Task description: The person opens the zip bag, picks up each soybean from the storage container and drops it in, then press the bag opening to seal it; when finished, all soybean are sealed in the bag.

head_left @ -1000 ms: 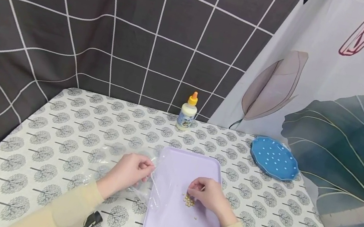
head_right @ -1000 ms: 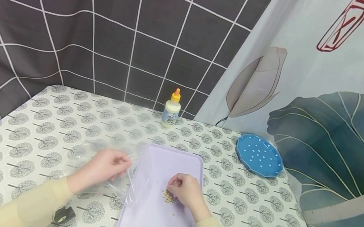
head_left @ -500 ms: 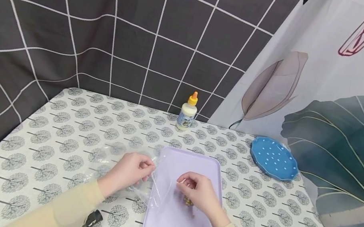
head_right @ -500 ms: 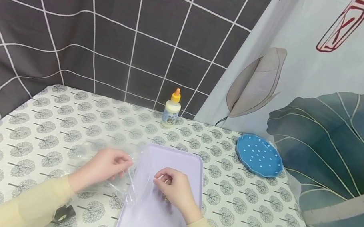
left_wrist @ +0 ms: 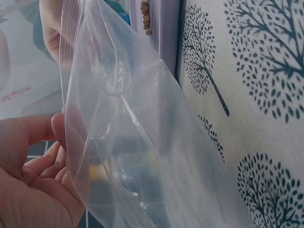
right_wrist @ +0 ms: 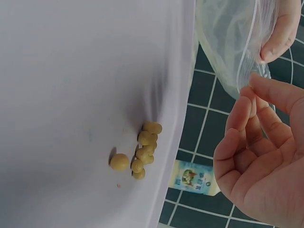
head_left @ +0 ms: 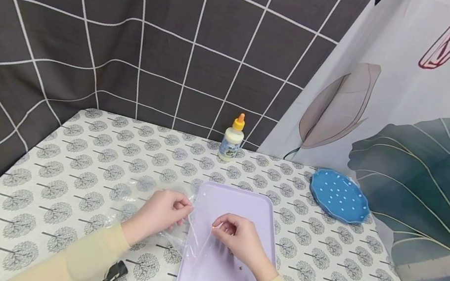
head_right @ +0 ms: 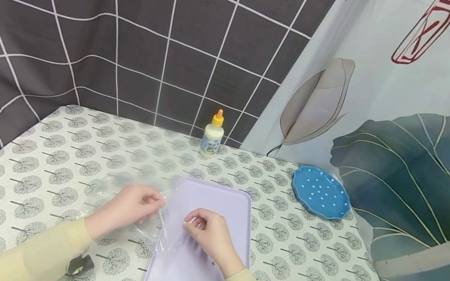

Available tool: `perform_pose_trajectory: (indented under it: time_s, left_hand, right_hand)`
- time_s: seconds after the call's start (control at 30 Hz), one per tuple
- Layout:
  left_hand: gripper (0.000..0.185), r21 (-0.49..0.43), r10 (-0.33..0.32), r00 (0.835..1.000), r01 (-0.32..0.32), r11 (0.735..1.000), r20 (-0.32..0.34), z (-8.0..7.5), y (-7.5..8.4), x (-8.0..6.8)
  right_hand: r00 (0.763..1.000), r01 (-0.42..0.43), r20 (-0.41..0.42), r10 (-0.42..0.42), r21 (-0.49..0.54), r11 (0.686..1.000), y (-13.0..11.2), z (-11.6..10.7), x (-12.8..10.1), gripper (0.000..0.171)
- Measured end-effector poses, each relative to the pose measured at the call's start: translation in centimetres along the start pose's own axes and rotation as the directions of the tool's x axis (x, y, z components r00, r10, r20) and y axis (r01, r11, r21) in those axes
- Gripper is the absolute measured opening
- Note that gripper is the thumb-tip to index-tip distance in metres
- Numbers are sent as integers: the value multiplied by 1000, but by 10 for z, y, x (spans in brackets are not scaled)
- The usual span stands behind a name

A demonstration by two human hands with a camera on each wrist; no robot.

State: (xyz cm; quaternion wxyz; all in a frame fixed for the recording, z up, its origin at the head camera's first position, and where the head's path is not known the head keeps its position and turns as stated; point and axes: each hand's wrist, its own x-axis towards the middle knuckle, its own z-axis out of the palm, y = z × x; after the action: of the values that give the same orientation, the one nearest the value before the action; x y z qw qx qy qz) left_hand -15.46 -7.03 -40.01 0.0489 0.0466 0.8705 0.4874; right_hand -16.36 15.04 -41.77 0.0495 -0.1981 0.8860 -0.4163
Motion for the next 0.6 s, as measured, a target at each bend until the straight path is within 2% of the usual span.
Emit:
perform_pose_trajectory:
  time_s: [0.3, 0.6]
  left_hand:
    - [6, -11, -7, 1000, 7, 1000, -4, 0, 0, -1]
    - [6, -29, -6, 1000, 6, 1000, -1, -1, -1, 0]
  right_hand:
    - [1000, -3, 8, 3, 24, 1000, 0, 0, 0, 9]
    - [999, -26, -21, 26, 39, 999, 1, -8, -5, 8]
